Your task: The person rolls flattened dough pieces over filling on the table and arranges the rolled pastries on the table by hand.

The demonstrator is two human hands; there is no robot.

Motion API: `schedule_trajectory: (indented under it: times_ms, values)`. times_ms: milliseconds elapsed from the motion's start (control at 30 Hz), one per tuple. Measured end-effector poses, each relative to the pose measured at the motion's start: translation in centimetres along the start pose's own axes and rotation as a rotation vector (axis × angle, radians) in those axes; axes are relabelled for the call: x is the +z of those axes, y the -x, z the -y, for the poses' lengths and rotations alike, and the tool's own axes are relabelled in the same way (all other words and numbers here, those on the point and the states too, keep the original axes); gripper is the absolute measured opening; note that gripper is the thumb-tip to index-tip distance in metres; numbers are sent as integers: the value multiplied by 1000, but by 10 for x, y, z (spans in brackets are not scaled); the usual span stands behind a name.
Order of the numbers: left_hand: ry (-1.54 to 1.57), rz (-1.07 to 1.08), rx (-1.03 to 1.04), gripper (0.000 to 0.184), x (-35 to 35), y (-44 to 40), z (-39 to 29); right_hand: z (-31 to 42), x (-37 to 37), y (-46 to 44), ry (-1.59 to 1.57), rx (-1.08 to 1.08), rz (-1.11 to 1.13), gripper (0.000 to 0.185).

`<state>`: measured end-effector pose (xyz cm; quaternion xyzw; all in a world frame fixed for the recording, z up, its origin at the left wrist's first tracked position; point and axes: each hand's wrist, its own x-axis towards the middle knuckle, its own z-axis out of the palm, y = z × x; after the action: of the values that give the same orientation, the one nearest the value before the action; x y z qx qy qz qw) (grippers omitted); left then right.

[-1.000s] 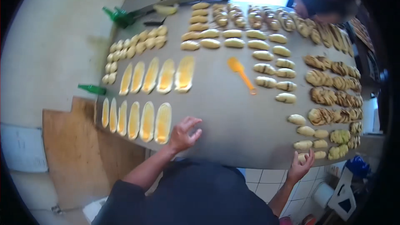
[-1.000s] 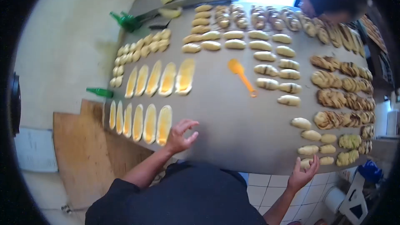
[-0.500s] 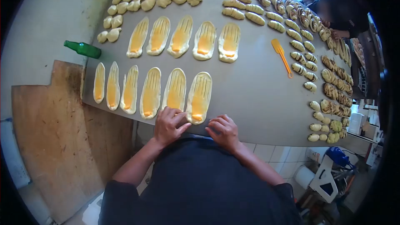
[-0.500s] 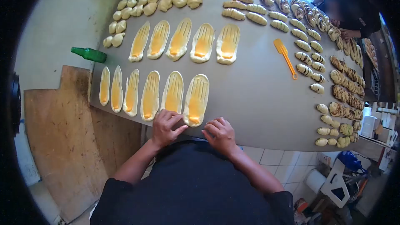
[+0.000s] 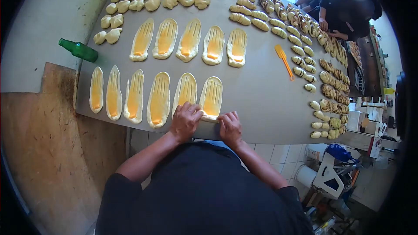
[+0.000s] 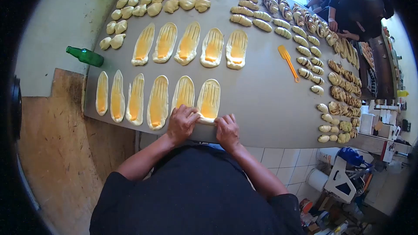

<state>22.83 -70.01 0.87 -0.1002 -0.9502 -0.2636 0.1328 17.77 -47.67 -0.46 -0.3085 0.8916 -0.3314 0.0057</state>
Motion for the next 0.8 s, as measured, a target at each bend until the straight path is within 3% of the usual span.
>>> schedule_trajectory:
  times_ms: [133, 233, 300, 433, 467, 500, 567, 633, 700, 733, 800]
  values:
    - [21, -37, 1, 18, -8, 3, -6, 23, -6, -5, 116, -69, -121, 15]
    - [4, 96, -39, 14, -1, -3, 5, 0, 3, -7, 67, -55, -57, 18]
    - [-20, 81, -42, 15, -1, -9, 10, -12, 4, -14, -102, 140, 42, 21]
    - [-57, -60, -8, 17, -2, -17, 7, -14, -7, -20, 62, -4, 75, 23]
    - [-62, -101, 6, 16, -1, -17, 5, -7, -8, -20, 100, -59, -30, 21]
    - [-56, -77, 2, 19, 0, -17, 4, -2, -11, -23, 139, -112, -134, 18]
    - [-50, -47, 0, 21, 3, -17, 7, -19, 1, -22, 49, -95, -113, 19]
    - [-11, 93, -129, 27, 5, -25, 18, -32, 4, -35, -32, -89, -102, 20]
    - [-35, 137, -122, 28, 4, -28, 22, -33, 5, -37, -222, 179, 15, 22]
    - [-62, 169, -123, 29, 2, -33, 24, -32, 4, -40, -224, 181, 8, 22]
    - [-93, 53, -60, 29, -5, -38, 11, -27, -2, -41, 41, -53, -97, 25]
